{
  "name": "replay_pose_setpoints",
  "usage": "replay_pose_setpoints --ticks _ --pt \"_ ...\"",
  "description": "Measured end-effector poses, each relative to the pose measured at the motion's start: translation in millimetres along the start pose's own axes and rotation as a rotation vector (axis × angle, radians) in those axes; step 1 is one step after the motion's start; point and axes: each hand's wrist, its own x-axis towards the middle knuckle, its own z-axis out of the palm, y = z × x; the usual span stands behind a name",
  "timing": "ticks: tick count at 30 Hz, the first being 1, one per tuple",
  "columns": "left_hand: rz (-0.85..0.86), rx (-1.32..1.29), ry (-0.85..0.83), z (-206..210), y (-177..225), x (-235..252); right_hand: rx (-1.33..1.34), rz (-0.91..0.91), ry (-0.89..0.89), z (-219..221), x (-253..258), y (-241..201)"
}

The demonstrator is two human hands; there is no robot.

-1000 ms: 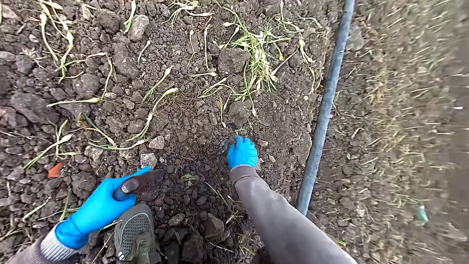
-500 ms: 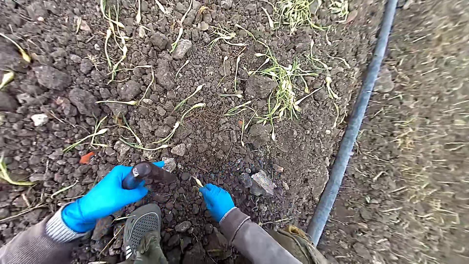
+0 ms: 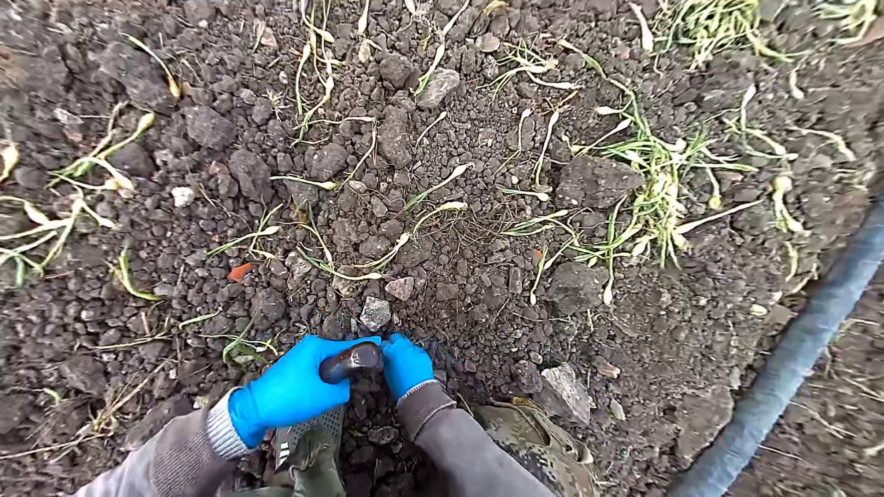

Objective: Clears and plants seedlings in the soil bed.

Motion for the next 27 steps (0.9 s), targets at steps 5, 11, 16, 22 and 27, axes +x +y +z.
replay_pose_setpoints --ticks 5,11,16,22,27 --pt "0.346 0.070 0.135 -36.7 22.3 -43.8 -0.008 -0.158 0.176 4.9 -9.9 20.9" --pt "0.027 0.167 0.217 -30.8 6.2 -23.4 0.014 -0.287 0.426 -74.9 11.4 -22.2" --pt "0.194 0.021 0.272 -55.5 36.8 -40.0 -0.127 -0.064 0.030 -124.3 54.3 -67.3" --pt "-0.043 0.065 0.250 -30.2 -10.7 -2.3 0.199 -0.513 0.391 -88.7 23.2 8.0" --pt "0.041 -0.048 0.300 -62.1 18.0 -16.6 0.243 -0.598 0.682 -49.1 0.7 36.5"
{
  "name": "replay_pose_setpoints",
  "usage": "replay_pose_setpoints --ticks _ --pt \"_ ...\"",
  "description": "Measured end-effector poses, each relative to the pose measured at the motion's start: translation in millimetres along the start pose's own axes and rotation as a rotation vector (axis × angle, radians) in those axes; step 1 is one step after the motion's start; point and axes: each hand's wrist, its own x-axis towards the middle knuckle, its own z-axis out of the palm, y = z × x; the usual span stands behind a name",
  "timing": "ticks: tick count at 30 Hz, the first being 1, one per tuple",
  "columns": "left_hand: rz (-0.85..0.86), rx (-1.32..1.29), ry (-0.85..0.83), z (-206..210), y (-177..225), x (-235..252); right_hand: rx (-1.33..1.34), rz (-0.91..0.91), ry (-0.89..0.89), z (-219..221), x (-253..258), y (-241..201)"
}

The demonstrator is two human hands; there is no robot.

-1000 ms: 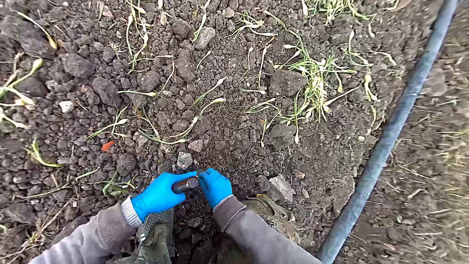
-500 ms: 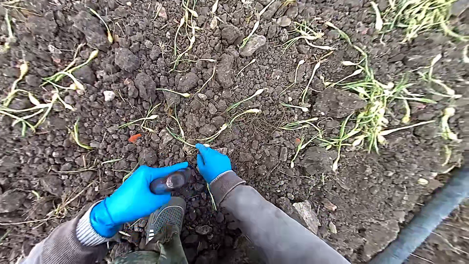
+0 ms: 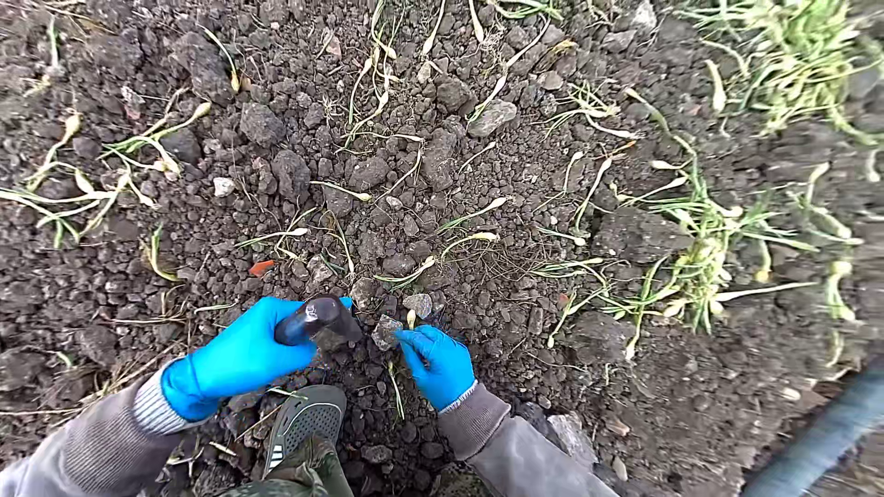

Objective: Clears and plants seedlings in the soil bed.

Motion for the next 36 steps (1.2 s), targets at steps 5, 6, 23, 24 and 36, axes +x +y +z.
replay_pose_setpoints --ticks 5,6,23,24,36 --pt "0.090 0.277 -0.170 -4.8 44.0 12.0 -0.189 0.345 -0.328 -7.2 11.9 -25.9" --pt "0.001 0.325 -0.207 7.0 35.4 23.0 -0.179 0.310 -0.301 -9.3 16.3 -27.5" --pt "-0.130 0.224 0.140 -4.8 -33.9 -5.8 -0.574 -0.127 -0.698 18.1 155.6 -63.1" --pt "-0.159 0.207 0.144 -1.9 -38.6 -3.3 -0.648 -0.191 -0.722 20.5 174.7 -59.2" --pt "-0.130 0.261 0.124 30.6 -29.5 -6.6 -0.364 -0.052 -0.617 63.6 236.9 -120.7"
